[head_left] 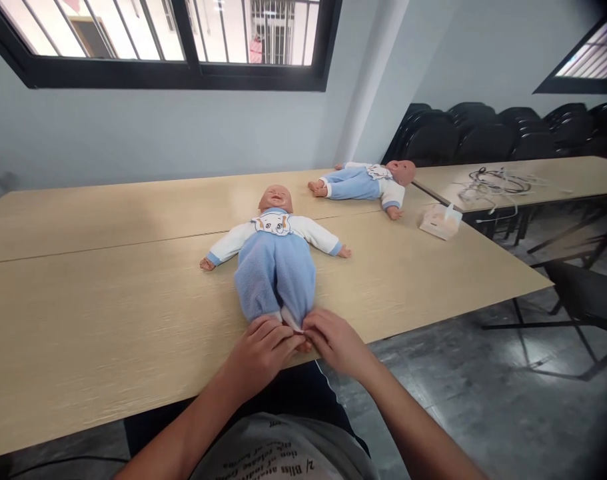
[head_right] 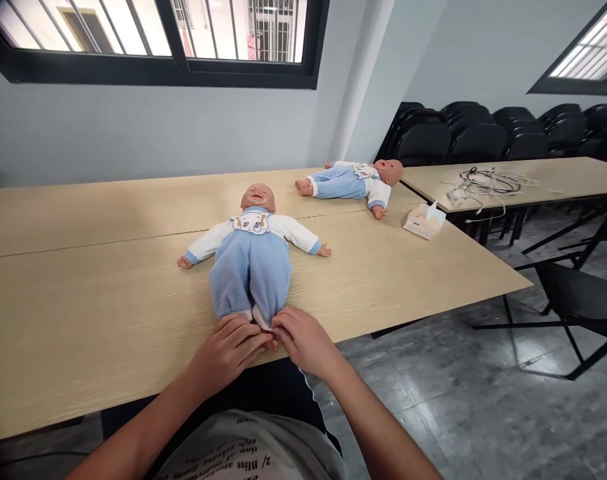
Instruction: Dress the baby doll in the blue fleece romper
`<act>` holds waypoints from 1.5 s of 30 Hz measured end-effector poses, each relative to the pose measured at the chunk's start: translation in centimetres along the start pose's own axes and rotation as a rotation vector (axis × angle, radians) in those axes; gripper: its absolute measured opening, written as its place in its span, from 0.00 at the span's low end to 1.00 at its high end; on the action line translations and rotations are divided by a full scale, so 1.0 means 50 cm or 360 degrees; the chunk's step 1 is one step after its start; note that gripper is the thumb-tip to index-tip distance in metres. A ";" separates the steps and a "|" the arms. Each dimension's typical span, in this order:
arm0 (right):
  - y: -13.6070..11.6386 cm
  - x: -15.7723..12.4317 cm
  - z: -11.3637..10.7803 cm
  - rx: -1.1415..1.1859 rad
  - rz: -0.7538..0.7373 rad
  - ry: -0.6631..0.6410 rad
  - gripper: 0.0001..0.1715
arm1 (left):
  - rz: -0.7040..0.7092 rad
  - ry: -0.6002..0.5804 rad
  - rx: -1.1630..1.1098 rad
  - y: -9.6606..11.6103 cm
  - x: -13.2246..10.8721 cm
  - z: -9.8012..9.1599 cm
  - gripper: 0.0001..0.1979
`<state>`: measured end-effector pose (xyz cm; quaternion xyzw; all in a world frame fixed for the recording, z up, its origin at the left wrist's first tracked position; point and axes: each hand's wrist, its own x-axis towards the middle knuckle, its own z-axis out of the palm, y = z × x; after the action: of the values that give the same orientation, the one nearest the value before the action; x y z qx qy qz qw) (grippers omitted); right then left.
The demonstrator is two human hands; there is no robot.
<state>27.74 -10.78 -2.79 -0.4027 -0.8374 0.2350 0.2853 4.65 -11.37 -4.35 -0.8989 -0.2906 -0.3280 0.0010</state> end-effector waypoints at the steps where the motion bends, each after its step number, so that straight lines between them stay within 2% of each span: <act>1: -0.002 -0.001 -0.004 0.0011 0.0011 0.0000 0.10 | 0.0004 0.0001 0.0000 0.000 0.000 0.000 0.10; 5: -0.015 0.006 -0.024 -0.0051 0.0057 -0.0101 0.10 | -0.0005 0.0061 0.0028 0.007 -0.009 -0.007 0.12; 8: -0.045 0.017 -0.025 -0.0185 0.0063 -0.0073 0.10 | -0.0089 0.0181 0.0006 0.011 -0.031 -0.021 0.12; 10: -0.071 0.027 -0.012 -0.0280 0.0015 -0.0061 0.09 | -0.0294 0.0281 -0.0047 0.005 -0.050 -0.033 0.10; 12: -0.094 0.041 0.010 -0.0433 -0.0022 -0.0063 0.07 | -0.0623 0.0336 -0.0070 -0.010 -0.066 -0.043 0.07; 14: -0.106 0.058 0.033 -0.0641 -0.0015 -0.0035 0.02 | -0.0870 0.0247 -0.0051 -0.030 -0.076 -0.050 0.04; 15: -0.108 0.066 0.043 -0.0744 -0.0009 -0.0012 0.03 | -0.0919 0.0155 -0.0031 -0.040 -0.079 -0.052 0.02; 18: -0.100 0.087 0.063 -0.0980 -0.0046 0.0035 0.03 | -0.0889 -0.0064 0.0040 -0.058 -0.081 -0.049 0.01; 21: -0.091 0.094 0.070 -0.1086 -0.0191 0.0123 0.12 | -0.0930 -0.0114 0.0091 -0.059 -0.082 -0.043 0.02; 26: -0.094 0.082 0.095 -0.0878 -0.0380 0.0286 0.14 | -0.1106 -0.0195 0.0096 -0.054 -0.086 -0.039 0.04; 28: -0.096 0.077 0.107 -0.0764 -0.0326 0.0296 0.12 | -0.1146 -0.0167 0.0066 -0.053 -0.086 -0.038 0.03; 32: -0.099 0.074 0.103 -0.0634 -0.0239 0.0225 0.10 | -0.1216 -0.0013 -0.0073 -0.049 -0.088 -0.041 0.11; 35: -0.103 0.071 0.080 -0.0528 -0.0178 0.0306 0.06 | -0.1098 0.0121 -0.0242 -0.042 -0.093 -0.050 0.13; 36: -0.104 0.068 0.073 -0.0512 -0.0122 0.0353 0.08 | -0.1015 0.0133 -0.0250 -0.039 -0.095 -0.054 0.14; 38: -0.102 0.061 0.062 -0.0525 0.0024 0.0392 0.19 | -0.0808 0.0070 -0.0186 -0.034 -0.097 -0.063 0.19; 40: -0.095 0.052 0.059 -0.0565 0.0152 0.0328 0.25 | -0.0585 -0.0078 -0.0115 -0.032 -0.095 -0.069 0.26; 42: -0.080 0.043 0.056 -0.0571 0.0213 0.0211 0.26 | -0.0397 -0.0217 -0.0087 -0.031 -0.091 -0.071 0.33; 43: -0.070 0.040 0.053 -0.0557 0.0213 0.0151 0.25 | -0.0332 -0.0255 -0.0081 -0.030 -0.088 -0.071 0.33; 45: -0.045 0.041 0.042 -0.0513 0.0169 0.0037 0.24 | -0.0265 -0.0255 -0.0075 -0.030 -0.080 -0.067 0.25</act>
<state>24.09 -10.74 -2.32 -0.4895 -0.8385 0.1077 0.2138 -0.57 -12.86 -4.36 -0.8948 -0.3555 -0.2609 -0.0706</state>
